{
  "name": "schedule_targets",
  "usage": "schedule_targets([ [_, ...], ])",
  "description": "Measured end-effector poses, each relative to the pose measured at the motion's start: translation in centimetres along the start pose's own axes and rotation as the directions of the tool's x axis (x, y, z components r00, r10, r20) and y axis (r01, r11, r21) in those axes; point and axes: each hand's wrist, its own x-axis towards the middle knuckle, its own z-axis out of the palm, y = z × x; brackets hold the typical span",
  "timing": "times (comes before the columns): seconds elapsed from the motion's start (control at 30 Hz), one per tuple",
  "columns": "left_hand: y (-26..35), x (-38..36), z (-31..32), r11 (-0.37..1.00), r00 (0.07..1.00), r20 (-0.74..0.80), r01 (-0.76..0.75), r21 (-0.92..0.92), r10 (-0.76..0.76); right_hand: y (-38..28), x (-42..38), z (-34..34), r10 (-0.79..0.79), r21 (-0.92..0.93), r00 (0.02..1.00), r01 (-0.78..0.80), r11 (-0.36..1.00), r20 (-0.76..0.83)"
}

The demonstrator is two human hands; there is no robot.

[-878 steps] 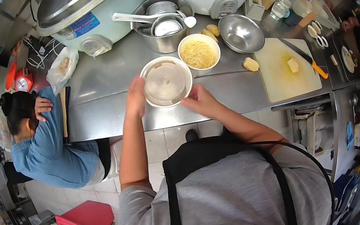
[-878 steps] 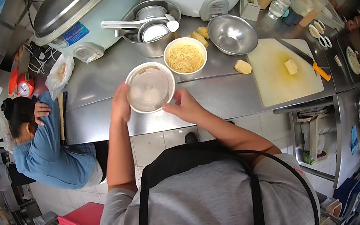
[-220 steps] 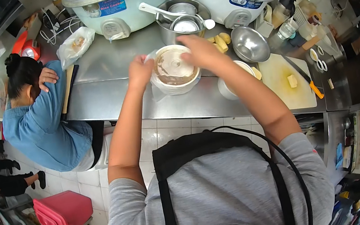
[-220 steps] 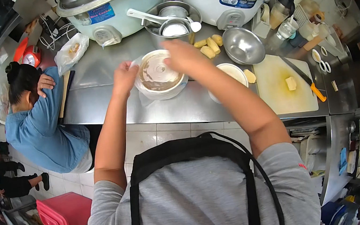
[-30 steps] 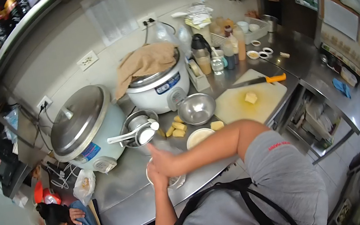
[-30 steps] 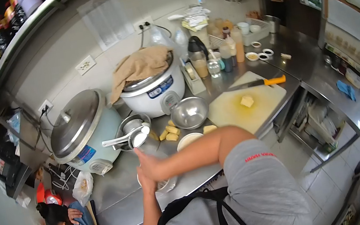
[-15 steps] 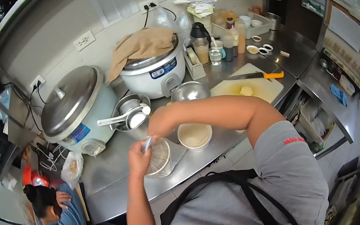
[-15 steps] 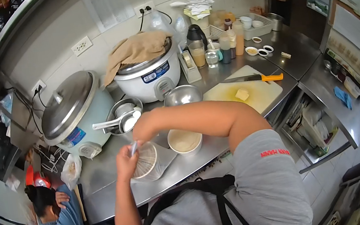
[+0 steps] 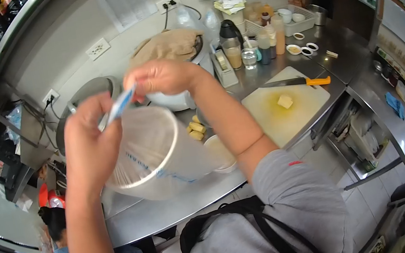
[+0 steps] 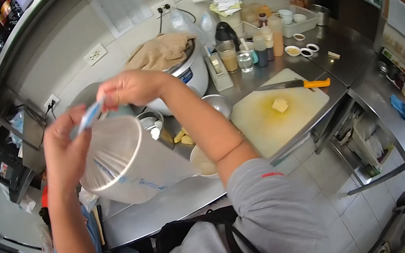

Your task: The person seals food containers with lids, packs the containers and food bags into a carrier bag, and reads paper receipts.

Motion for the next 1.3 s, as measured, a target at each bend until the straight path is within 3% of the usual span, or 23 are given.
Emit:
schedule_targets([
  [0.03,1.3,1.3,-0.6,0.998,0.997,0.054,0.058,-0.001,-0.058,0.6,0.9,0.2,-0.037,0.196,0.997,0.050,0.979,-0.067],
  [0.07,2.6,2.3,-0.6,0.996,0.997,0.010,0.076,-0.047,-0.075,1.3,1.9,0.7,-0.065,0.386,0.988,0.114,0.915,-0.138],
  [0.1,2.4,3.3,-0.4,0.998,0.998,-0.023,0.055,-0.016,-0.055,1.8,2.8,1.4,-0.061,0.561,0.976,0.170,0.810,-0.208],
  [0.17,3.8,4.6,0.0,0.985,0.985,-0.023,0.168,-0.050,-0.169,2.8,4.4,3.1,-0.060,0.776,0.945,0.300,0.554,-0.322],
  [0.27,2.3,5.3,2.4,0.982,0.980,-0.151,0.148,0.115,-0.130,3.4,6.2,6.4,-0.121,0.847,0.893,0.450,0.284,-0.434],
  [0.37,0.0,4.3,4.9,0.957,0.915,-0.390,0.018,0.290,0.101,3.8,7.0,9.6,-0.155,0.830,0.834,0.547,0.108,-0.530],
  [0.4,-1.0,3.5,5.4,0.954,0.923,-0.379,0.047,0.296,0.072,3.9,7.0,10.6,-0.149,0.818,0.814,0.573,0.051,-0.561],
  [0.47,-2.7,2.1,6.3,0.951,0.933,-0.360,0.095,0.295,0.018,5.6,6.8,12.2,-0.096,0.798,0.797,0.602,0.033,-0.597],
  [0.5,-3.6,1.1,6.6,0.958,0.931,-0.365,0.116,0.263,-0.013,9.8,6.6,12.5,-0.230,0.773,0.794,0.604,0.195,-0.563],
  [0.6,-6.3,-1.9,7.3,0.956,0.915,-0.329,0.276,0.095,-0.232,10.9,4.1,15.5,0.220,0.854,0.837,0.435,0.285,-0.501],
  [0.7,-8.7,-5.6,7.6,0.818,0.799,-0.177,0.564,-0.113,-0.575,10.9,1.4,18.5,0.624,0.927,0.687,0.241,0.286,-0.371],
  [0.73,-10.3,-7.2,8.2,0.760,0.752,-0.147,0.603,-0.242,-0.643,11.3,0.8,19.4,0.675,0.946,0.664,0.201,0.252,-0.321],
  [0.8,-13.6,-10.8,9.7,0.591,0.648,-0.056,0.651,-0.477,-0.759,12.4,-0.3,21.2,0.768,0.977,0.604,0.127,0.173,-0.215],
  [0.9,-14.8,-15.0,10.8,0.316,0.535,0.110,0.639,-0.702,-0.837,15.6,-2.8,24.2,0.881,0.975,0.437,-0.035,0.221,-0.184],
  [1.03,-15.9,-19.3,12.2,0.133,0.404,0.247,0.711,-0.690,-0.881,17.0,-6.4,25.4,0.948,0.947,0.315,-0.286,0.148,-0.053],
  [1.13,-16.6,-20.9,13.2,0.056,0.438,0.280,0.613,-0.788,-0.854,17.0,-8.3,24.3,0.947,0.911,0.316,-0.405,0.079,0.058],
  [1.27,-17.8,-21.2,14.1,0.071,0.486,0.306,0.614,-0.786,-0.819,16.9,-8.6,22.3,0.956,0.710,0.292,-0.674,0.203,0.004],
  [1.3,-18.1,-21.4,14.5,0.066,0.497,0.313,0.607,-0.792,-0.809,16.5,-8.5,21.8,0.964,0.593,0.253,-0.764,0.252,-0.084],
])
